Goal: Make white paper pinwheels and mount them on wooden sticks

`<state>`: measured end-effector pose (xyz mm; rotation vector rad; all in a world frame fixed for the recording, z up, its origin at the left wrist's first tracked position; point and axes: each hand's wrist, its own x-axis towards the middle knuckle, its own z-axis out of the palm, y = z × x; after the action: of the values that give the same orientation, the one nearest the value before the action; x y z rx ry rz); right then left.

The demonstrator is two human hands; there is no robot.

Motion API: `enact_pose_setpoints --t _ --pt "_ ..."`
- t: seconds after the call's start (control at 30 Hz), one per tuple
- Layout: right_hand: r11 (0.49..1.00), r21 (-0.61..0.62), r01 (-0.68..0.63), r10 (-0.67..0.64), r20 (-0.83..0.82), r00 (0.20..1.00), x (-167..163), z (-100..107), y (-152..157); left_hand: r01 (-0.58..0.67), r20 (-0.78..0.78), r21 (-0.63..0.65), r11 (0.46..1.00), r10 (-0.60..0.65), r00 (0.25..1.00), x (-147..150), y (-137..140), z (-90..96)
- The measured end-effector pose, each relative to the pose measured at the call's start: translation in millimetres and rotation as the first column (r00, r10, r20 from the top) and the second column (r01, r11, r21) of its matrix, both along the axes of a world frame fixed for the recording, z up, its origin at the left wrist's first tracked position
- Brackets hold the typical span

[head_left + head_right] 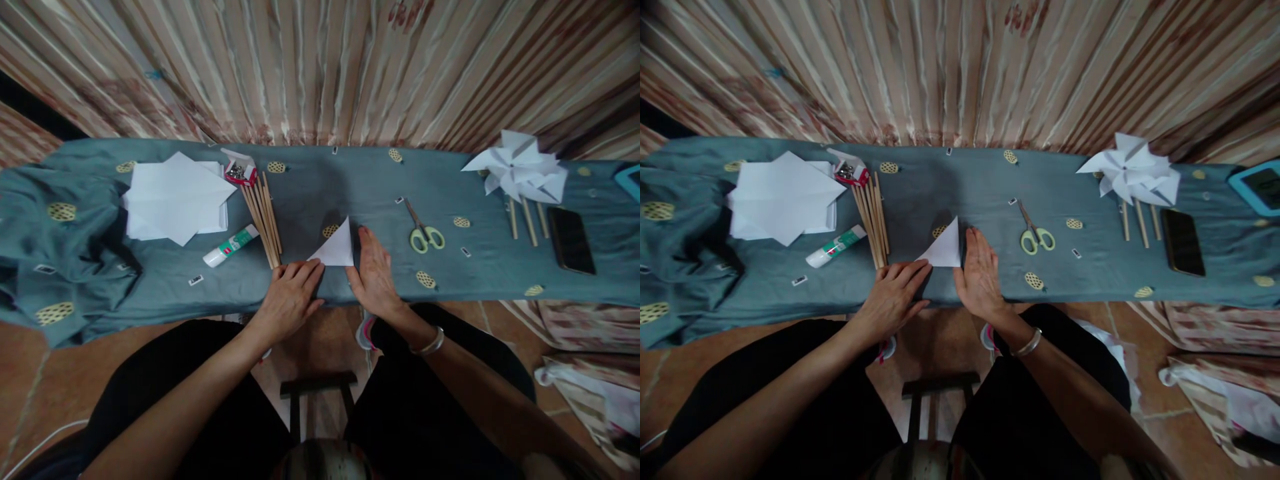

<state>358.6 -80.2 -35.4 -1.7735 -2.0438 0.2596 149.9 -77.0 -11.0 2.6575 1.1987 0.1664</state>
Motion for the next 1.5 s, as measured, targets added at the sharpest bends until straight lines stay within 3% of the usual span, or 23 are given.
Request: enact_pose_setpoints --t 0.27,0.37,0.5,0.57,1.0,1.13,1.33,1.5 --pt "0.999 0.021 -0.025 0.025 -0.014 1.0 5 0 0 -0.007 -0.005 0.013 1.0 0.007 1.0 0 1 -0.3" --pt "0.986 0.081 -0.146 0.151 -0.059 0.987 10 14 -4 -0.006 -0.008 0.012 1.0 0.006 1.0 0 1 -0.7" --pt "0.909 0.119 -0.399 0.394 0.065 0.917 3 26 -9 -0.004 -0.014 0.005 1.0 0.004 1.0 0 1 -1.5" --pt "0.886 0.103 -0.452 0.438 0.131 0.889 -1 25 -9 -0.007 -0.018 0.001 1.0 0.007 1.0 0 1 -1.5" --pt "0.896 0.082 -0.437 0.418 0.179 0.89 10 13 -7 0.004 -0.037 0.008 1.0 -0.004 0.999 -1 1 -1.8" --pt "0.91 0.036 -0.412 0.409 0.07 0.91 20 16 -4 0.012 -0.023 0.012 1.0 -0.012 1.0 -1 1 -2.1" --pt "0.96 0.007 -0.281 0.272 -0.271 0.923 31 19 15 0.01 -0.026 0.016 1.0 -0.01 1.0 -1 1 -1.4" --pt "0.967 0.03 -0.254 0.252 -0.279 0.926 31 18 34 0.005 -0.029 0.007 1.0 -0.005 1.0 -1 1 -0.7"
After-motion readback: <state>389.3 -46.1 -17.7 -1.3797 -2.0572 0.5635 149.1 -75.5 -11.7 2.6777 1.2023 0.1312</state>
